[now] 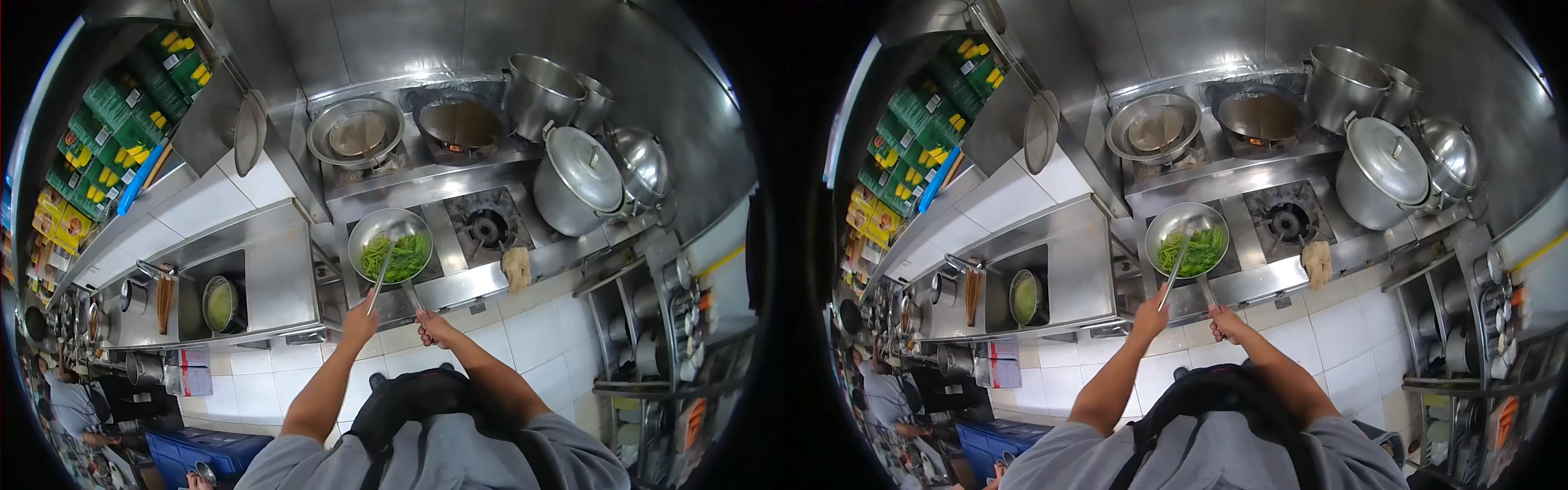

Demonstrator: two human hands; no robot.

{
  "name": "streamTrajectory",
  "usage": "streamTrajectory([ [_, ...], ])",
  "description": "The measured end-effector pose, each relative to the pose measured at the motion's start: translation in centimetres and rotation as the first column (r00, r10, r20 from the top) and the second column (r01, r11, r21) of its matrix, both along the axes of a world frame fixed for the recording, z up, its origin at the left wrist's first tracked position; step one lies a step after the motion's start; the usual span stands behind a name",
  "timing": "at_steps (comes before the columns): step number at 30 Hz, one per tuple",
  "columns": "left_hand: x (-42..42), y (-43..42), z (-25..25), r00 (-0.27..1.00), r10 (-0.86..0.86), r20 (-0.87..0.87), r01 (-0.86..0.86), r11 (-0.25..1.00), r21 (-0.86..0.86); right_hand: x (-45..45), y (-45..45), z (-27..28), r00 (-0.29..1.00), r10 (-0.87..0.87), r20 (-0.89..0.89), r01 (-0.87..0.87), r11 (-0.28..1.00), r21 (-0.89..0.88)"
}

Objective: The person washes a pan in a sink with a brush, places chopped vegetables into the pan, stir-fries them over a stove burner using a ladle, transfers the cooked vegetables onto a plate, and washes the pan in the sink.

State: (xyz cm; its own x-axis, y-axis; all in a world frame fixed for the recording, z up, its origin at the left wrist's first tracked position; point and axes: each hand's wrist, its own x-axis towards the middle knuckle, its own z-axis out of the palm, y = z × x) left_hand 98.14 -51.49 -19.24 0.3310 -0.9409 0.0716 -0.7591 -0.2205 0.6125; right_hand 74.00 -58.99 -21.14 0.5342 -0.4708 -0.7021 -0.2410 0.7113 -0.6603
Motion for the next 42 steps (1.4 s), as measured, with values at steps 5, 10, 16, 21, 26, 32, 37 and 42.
streamTrajectory([
  [5, 3.5, 6.7, 10.5, 0.931, -0.165, 0.325, 0.010, 0.902, 0.431, -0.4, -0.9, 0.4, 0.999, -0.023, 0.038, 0.019, 0.995, 0.099],
  [10, 3.4, 11.6, 18.3, 0.995, -0.094, -0.045, 0.103, 0.858, 0.504, -1.7, 2.3, 1.5, 0.988, 0.156, -0.024, -0.157, 0.962, -0.225],
  [16, 2.6, 13.6, 17.8, 0.989, -0.149, -0.012, 0.136, 0.862, 0.488, -2.6, 2.8, 2.9, 0.988, 0.081, 0.131, -0.063, 0.989, -0.132],
  [21, 3.9, 9.3, 14.7, 0.976, -0.118, 0.182, 0.043, 0.927, 0.372, 0.8, 1.0, 2.8, 0.992, 0.027, 0.122, -0.007, 0.986, -0.166],
  [26, 3.7, 13.2, 14.2, 0.985, -0.126, 0.115, 0.074, 0.922, 0.381, -2.6, 4.4, 0.2, 0.986, 0.062, 0.152, -0.019, 0.963, -0.268],
  [32, 4.3, 10.3, 12.9, 0.982, -0.108, 0.153, 0.036, 0.911, 0.412, 2.2, -2.7, 2.6, 0.996, 0.074, 0.045, -0.062, 0.972, -0.225],
  [37, 4.5, 6.6, 12.8, 0.977, -0.090, 0.194, 0.051, 0.979, 0.199, 1.1, 0.1, 1.6, 0.991, 0.013, 0.132, 0.025, 0.960, -0.280],
  [42, 3.3, 13.0, 13.8, 0.981, -0.120, 0.154, 0.075, 0.959, 0.272, -1.7, 2.2, 0.3, 0.995, 0.029, 0.092, -0.002, 0.958, -0.287],
])
